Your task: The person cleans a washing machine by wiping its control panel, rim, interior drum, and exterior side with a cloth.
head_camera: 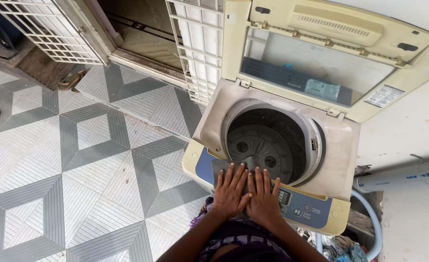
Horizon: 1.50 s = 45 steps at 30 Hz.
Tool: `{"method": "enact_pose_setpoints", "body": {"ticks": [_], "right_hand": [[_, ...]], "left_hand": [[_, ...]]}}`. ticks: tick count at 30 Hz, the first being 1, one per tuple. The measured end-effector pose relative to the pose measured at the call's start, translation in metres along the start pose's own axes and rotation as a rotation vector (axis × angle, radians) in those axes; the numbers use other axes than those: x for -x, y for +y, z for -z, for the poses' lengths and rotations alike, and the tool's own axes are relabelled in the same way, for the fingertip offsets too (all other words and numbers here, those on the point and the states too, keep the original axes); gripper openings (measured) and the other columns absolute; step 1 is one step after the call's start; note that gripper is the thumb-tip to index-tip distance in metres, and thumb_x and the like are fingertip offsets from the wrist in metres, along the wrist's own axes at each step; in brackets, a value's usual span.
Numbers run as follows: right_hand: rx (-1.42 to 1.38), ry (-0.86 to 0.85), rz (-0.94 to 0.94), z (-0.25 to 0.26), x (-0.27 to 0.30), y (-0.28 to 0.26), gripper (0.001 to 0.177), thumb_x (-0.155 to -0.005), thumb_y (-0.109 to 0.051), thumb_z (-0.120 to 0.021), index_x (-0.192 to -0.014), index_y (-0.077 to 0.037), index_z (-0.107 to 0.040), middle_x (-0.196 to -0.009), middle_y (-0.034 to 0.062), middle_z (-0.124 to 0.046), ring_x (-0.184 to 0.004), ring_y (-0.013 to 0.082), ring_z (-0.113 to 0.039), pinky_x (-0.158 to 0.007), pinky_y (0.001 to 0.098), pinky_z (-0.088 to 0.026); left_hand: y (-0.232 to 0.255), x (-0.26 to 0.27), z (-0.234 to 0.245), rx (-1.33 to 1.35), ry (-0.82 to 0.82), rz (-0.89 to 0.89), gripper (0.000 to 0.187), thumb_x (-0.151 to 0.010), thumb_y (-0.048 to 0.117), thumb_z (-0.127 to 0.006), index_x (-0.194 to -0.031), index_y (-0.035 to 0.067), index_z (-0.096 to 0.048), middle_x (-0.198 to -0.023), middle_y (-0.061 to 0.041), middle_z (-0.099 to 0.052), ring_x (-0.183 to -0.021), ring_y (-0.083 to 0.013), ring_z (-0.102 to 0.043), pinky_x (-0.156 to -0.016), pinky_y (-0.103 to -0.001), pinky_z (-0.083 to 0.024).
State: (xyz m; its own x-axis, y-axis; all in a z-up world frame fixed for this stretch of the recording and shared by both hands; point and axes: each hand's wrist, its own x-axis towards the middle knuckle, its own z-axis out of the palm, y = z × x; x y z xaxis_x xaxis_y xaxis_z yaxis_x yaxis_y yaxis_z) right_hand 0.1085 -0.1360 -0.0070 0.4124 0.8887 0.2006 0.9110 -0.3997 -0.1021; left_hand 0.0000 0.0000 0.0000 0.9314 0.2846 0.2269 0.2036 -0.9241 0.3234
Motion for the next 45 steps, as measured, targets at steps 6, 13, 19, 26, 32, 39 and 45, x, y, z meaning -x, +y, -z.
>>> {"method": "enact_pose_setpoints", "body": {"ticks": [6, 13, 19, 26, 32, 39, 45], "right_hand": [[-0.034, -0.047, 0.2, -0.023, -0.081, -0.065, 0.069, -0.095, -0.04, -0.044, -0.153, -0.005, -0.032, -0.163, 0.0266, -0.018, -0.15, 0.0465, -0.013, -0.111, 0.0777, -0.007], [-0.051, -0.244, 0.176, -0.021, -0.151, -0.098, 0.071, -0.096, -0.038, -0.041, -0.158, -0.005, -0.027, -0.164, 0.0317, -0.011, -0.149, 0.0485, -0.016, -0.116, 0.0697, -0.009], [-0.096, -0.384, -0.044, -0.024, -0.206, -0.101, 0.071, -0.102, -0.044, -0.035, -0.162, -0.009, -0.018, -0.164, 0.0283, -0.006, -0.153, 0.0454, -0.012, -0.119, 0.0653, -0.011], [-0.189, -0.511, -0.223, -0.056, -0.268, -0.064, 0.081, -0.103, -0.048, -0.032, -0.163, -0.008, 0.004, -0.171, 0.0192, 0.007, -0.158, 0.0356, 0.001, -0.121, 0.065, -0.011], [-0.116, -0.522, -0.295, -0.086, -0.33, -0.001, 0.083, -0.104, -0.051, -0.029, -0.164, -0.009, 0.012, -0.172, 0.0185, 0.014, -0.159, 0.0351, 0.005, -0.123, 0.0639, -0.011], [-0.182, -0.567, -0.396, -0.119, -0.357, 0.041, 0.092, -0.101, -0.063, -0.024, -0.162, -0.01, 0.02, -0.167, 0.0186, 0.033, -0.157, 0.0366, 0.023, -0.118, 0.0692, -0.014], [-0.328, -0.554, -0.461, -0.117, -0.348, 0.033, 0.088, -0.099, -0.065, -0.02, -0.162, -0.02, 0.021, -0.169, 0.0087, 0.034, -0.156, 0.0298, 0.027, -0.12, 0.0712, -0.011]], "left_hand": [[-0.076, 0.031, 0.013, -0.068, 0.116, 0.281, 0.073, -0.105, 0.052, -0.032, -0.16, 0.005, -0.034, -0.17, -0.015, -0.021, -0.157, -0.0367, -0.011, -0.122, -0.063, -0.008], [-0.13, 0.007, 0.027, 0.002, 0.203, 0.304, 0.066, -0.111, 0.042, -0.028, -0.159, -0.003, -0.027, -0.17, -0.023, -0.021, -0.162, -0.0386, -0.014, -0.13, -0.059, -0.014], [-0.171, -0.049, 0.039, 0.384, 0.044, 0.437, 0.075, -0.106, 0.049, -0.025, -0.161, -0.001, -0.02, -0.165, -0.023, -0.026, -0.149, -0.0421, -0.033, -0.12, -0.05, -0.028], [-0.221, -0.133, 0.005, 0.575, -0.162, 0.432, 0.079, -0.105, 0.059, -0.016, -0.163, 0.007, -0.012, -0.167, -0.019, -0.024, -0.145, -0.043, -0.039, -0.115, -0.048, -0.039], [-0.229, -0.224, 0.012, 0.585, -0.157, 0.438, 0.072, -0.102, 0.056, -0.022, -0.165, 0.022, -0.012, -0.17, -0.008, -0.025, -0.141, -0.0382, -0.047, -0.111, -0.047, -0.045], [-0.245, -0.286, -0.007, 0.474, -0.186, 0.367, 0.071, -0.102, 0.045, -0.035, -0.165, 0.025, -0.007, -0.172, -0.004, -0.013, -0.139, -0.0347, -0.05, -0.105, -0.047, -0.051], [-0.237, -0.278, 0.014, 0.52, -0.253, 0.4, 0.076, -0.097, 0.035, -0.042, -0.163, 0.028, -0.007, -0.174, -0.006, -0.013, -0.127, -0.0411, -0.059, -0.102, -0.049, -0.051]]}}
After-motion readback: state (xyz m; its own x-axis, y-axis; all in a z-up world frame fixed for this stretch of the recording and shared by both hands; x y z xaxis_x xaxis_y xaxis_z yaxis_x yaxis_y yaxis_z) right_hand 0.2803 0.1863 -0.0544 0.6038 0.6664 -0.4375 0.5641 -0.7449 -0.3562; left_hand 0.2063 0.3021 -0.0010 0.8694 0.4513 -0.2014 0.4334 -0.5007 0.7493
